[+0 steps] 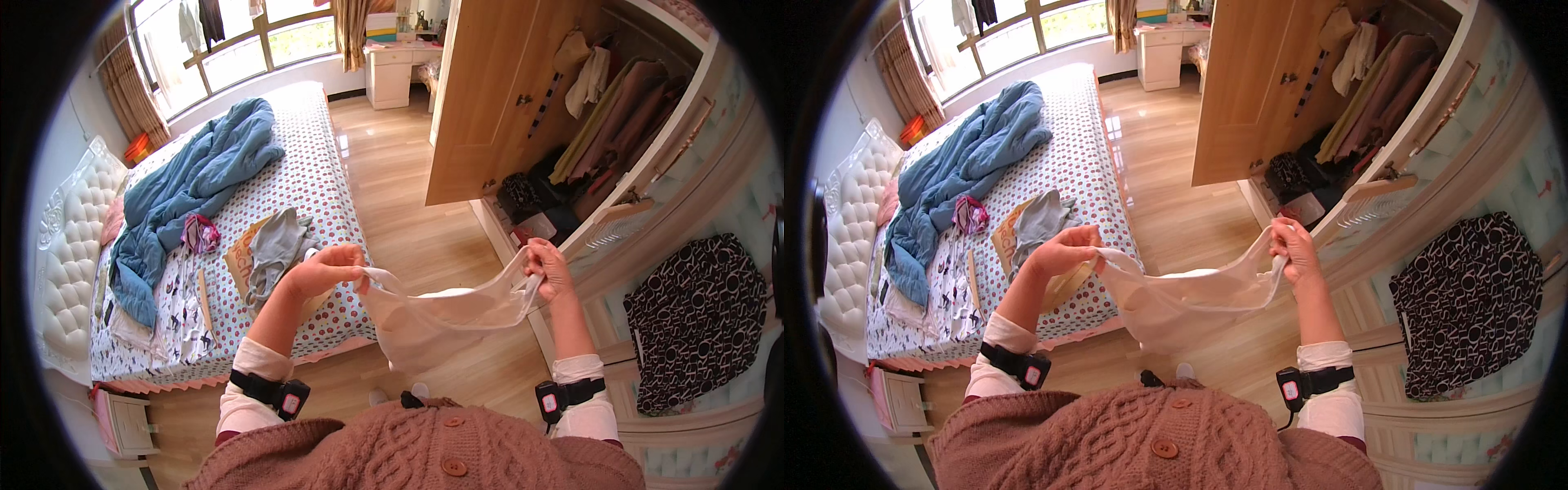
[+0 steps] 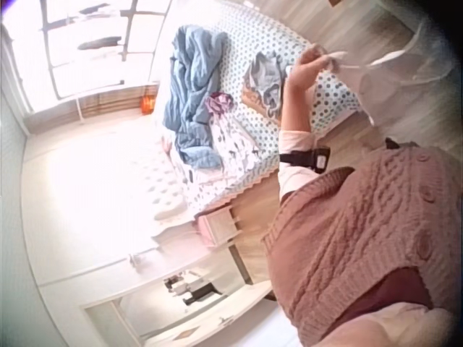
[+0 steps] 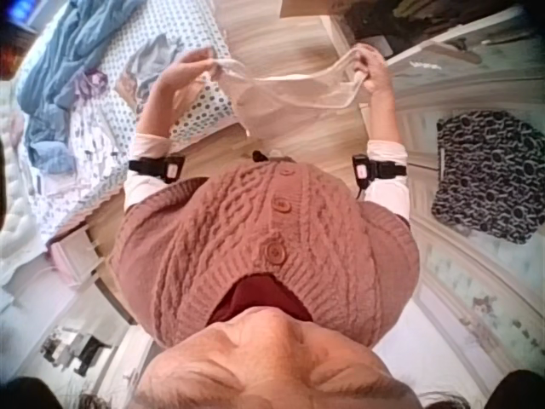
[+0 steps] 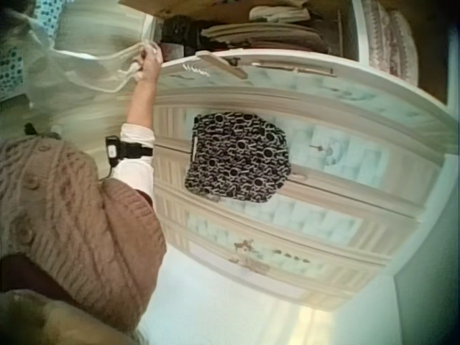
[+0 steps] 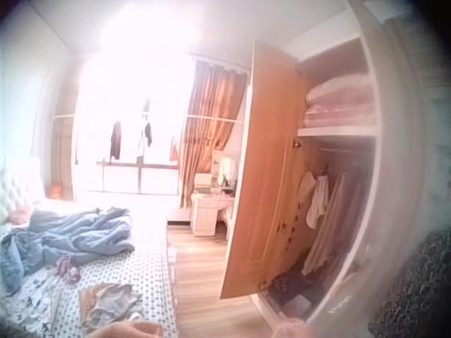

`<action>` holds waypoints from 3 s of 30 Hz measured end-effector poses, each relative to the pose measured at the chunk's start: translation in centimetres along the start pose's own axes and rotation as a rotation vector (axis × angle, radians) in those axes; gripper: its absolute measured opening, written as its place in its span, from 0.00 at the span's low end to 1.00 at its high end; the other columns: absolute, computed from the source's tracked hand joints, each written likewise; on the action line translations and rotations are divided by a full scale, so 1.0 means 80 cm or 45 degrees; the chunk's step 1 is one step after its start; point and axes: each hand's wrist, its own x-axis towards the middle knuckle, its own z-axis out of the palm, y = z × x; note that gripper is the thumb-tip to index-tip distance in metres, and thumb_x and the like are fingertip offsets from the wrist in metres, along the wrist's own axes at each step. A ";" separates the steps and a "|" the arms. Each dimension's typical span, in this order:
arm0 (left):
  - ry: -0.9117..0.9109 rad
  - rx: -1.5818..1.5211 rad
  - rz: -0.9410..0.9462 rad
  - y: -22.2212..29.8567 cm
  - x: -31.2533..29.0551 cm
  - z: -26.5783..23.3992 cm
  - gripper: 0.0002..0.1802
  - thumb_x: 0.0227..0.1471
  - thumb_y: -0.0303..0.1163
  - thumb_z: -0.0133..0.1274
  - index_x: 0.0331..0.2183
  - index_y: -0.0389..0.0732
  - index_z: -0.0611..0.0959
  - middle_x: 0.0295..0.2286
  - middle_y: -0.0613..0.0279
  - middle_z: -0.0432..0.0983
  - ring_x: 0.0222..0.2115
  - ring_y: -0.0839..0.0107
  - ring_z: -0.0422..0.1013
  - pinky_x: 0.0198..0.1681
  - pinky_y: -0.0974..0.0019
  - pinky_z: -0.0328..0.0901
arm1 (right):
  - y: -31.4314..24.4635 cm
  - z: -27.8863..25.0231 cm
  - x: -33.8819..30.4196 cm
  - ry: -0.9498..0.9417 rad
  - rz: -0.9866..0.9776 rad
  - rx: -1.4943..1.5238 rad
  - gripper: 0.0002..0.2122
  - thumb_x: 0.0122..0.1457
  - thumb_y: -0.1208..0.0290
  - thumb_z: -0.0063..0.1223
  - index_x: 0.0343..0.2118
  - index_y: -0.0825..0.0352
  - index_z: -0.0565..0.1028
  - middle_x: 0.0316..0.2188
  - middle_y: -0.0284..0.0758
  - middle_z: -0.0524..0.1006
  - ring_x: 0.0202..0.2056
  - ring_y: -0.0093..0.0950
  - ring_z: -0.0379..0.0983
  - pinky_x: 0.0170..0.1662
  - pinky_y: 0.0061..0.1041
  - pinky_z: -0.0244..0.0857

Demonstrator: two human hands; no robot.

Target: The person takes several pieces of clothing from a paper bag on the bed, including a white bra and a gray bra. They hang each item on a multi-hook hanger attached to a wardrobe door. The person also opens and closes the window briefly before returning to hang more items.

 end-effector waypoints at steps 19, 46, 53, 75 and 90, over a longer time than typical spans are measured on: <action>-0.224 1.105 -0.501 0.032 -0.001 0.034 0.18 0.45 0.31 0.57 0.41 0.42 0.76 0.26 0.61 0.75 0.29 0.77 0.71 0.34 0.71 0.66 | -0.043 -0.022 -0.059 -0.119 -0.120 -0.154 0.11 0.56 0.74 0.46 0.42 0.65 0.69 0.35 0.37 0.75 0.24 0.19 0.70 0.27 0.14 0.64; 0.362 1.516 -0.292 0.028 -0.054 -0.005 0.16 0.38 0.33 0.59 0.30 0.36 0.75 0.31 0.50 0.72 0.31 0.59 0.69 0.34 0.64 0.64 | -0.046 0.008 -0.067 -0.174 -0.035 -0.449 0.08 0.54 0.73 0.50 0.37 0.66 0.71 0.24 0.30 0.74 0.22 0.17 0.70 0.22 0.13 0.65; 0.508 1.011 -0.167 0.030 -0.042 0.005 0.20 0.40 0.25 0.56 0.39 0.39 0.71 0.27 0.54 0.74 0.28 0.65 0.71 0.32 0.66 0.66 | -0.041 0.019 -0.078 -0.385 0.011 -0.763 0.08 0.54 0.73 0.50 0.37 0.67 0.71 0.28 0.30 0.74 0.25 0.17 0.70 0.26 0.16 0.67; 0.494 0.810 0.112 0.011 0.061 0.092 0.10 0.44 0.31 0.57 0.29 0.36 0.77 0.18 0.66 0.71 0.18 0.82 0.66 0.21 0.76 0.62 | 0.016 0.183 -0.064 -0.819 0.154 -1.116 0.11 0.51 0.67 0.56 0.34 0.68 0.74 0.29 0.27 0.74 0.32 0.14 0.67 0.36 0.16 0.61; 0.643 -0.150 -0.705 -0.195 -0.058 0.051 0.22 0.51 0.51 0.47 0.27 0.40 0.73 0.21 0.67 0.69 0.19 0.74 0.69 0.19 0.68 0.66 | -0.011 0.217 -0.069 -0.305 -0.191 -0.540 0.07 0.53 0.69 0.54 0.32 0.64 0.75 0.21 0.24 0.73 0.20 0.10 0.65 0.18 0.09 0.56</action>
